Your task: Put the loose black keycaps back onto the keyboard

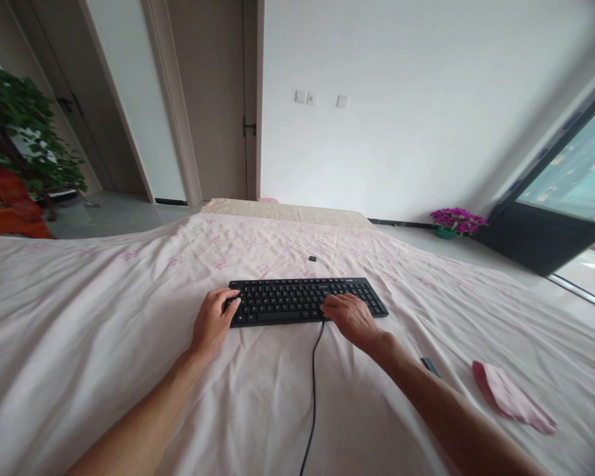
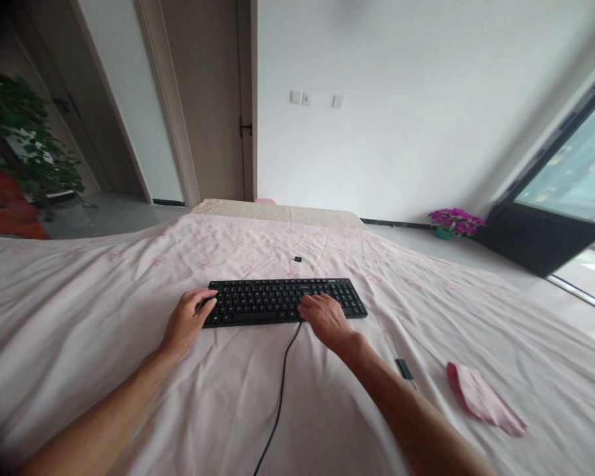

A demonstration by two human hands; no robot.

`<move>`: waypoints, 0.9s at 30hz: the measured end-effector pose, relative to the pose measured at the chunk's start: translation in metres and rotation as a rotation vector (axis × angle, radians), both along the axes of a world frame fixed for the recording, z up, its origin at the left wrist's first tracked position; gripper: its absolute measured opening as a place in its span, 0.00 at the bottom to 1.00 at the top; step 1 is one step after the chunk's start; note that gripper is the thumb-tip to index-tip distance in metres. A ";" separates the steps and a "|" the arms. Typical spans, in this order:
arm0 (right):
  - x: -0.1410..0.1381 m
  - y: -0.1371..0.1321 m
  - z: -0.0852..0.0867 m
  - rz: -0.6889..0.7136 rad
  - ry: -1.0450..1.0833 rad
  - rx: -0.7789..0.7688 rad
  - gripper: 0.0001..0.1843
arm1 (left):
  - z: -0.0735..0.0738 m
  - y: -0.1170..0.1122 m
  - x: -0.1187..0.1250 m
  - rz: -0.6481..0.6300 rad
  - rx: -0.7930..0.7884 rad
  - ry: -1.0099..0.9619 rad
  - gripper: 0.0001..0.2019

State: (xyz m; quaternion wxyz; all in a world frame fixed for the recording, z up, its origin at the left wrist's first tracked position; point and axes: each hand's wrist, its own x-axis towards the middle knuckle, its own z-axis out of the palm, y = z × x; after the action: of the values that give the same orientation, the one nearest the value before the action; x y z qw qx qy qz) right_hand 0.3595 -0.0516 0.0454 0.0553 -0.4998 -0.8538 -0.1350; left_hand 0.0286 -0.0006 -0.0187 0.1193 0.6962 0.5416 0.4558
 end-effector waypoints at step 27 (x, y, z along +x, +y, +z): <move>0.002 -0.012 -0.020 -0.083 0.090 0.056 0.13 | 0.002 -0.002 0.002 -0.008 0.002 -0.016 0.13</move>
State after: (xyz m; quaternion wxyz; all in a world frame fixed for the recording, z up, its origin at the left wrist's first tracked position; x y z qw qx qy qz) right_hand 0.3615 -0.0638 0.0258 0.1020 -0.5385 -0.8250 -0.1380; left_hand 0.0303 -0.0021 -0.0170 0.1247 0.6947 0.5375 0.4614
